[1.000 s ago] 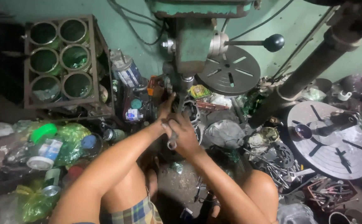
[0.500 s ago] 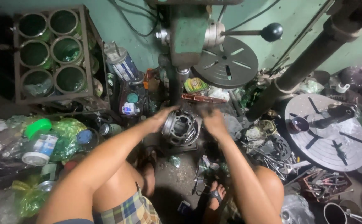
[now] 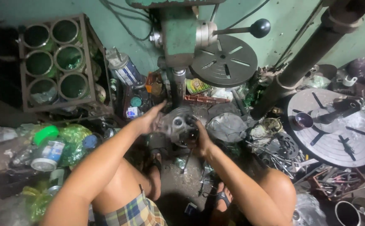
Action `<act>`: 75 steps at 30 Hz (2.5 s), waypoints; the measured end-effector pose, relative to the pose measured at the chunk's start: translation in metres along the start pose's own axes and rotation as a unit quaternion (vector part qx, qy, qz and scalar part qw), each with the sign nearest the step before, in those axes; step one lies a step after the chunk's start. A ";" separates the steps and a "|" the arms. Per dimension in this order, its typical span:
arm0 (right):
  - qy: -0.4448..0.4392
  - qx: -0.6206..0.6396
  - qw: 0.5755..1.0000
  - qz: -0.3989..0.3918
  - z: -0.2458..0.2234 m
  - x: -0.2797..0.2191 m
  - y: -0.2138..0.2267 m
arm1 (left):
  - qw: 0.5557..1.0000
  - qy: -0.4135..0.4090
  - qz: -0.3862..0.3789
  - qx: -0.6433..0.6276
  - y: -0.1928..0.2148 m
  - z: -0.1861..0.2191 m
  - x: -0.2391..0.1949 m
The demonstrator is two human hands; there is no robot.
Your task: Using a drill press to work on a motorcycle engine cylinder block
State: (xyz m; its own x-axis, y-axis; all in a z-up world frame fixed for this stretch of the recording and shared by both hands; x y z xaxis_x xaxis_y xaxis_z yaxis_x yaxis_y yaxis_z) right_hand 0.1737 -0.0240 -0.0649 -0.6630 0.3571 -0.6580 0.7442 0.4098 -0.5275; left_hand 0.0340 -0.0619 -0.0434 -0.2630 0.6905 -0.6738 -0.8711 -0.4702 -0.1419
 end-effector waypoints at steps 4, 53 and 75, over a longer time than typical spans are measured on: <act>0.015 0.037 0.998 0.042 0.023 0.026 0.014 | 0.998 -0.052 0.017 -0.017 0.021 -0.014 0.046; 0.062 -0.315 0.944 0.077 -0.018 -0.022 -0.033 | 0.964 -0.166 0.185 -0.090 -0.045 0.045 -0.027; 0.226 0.014 0.955 0.191 -0.124 -0.072 0.031 | 0.949 -0.180 0.189 -0.176 -0.049 0.044 -0.037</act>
State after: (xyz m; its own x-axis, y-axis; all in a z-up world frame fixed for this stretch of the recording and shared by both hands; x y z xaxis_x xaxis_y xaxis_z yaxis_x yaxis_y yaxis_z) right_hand 0.2343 0.0665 0.0329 -0.3051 0.8051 -0.5087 0.9365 0.1567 -0.3137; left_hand 0.0678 -0.0403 0.0198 -0.7091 0.5496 -0.4417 -0.5105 -0.8323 -0.2161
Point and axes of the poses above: each hand's wrist, its own x-axis towards the middle knuckle, its own y-axis out of the back of the hand, z = x × y, the point moved 7 cm from there along x, towards the middle knuckle, and after that the axes turned 5 degrees about -y, right-handed, at the moved point
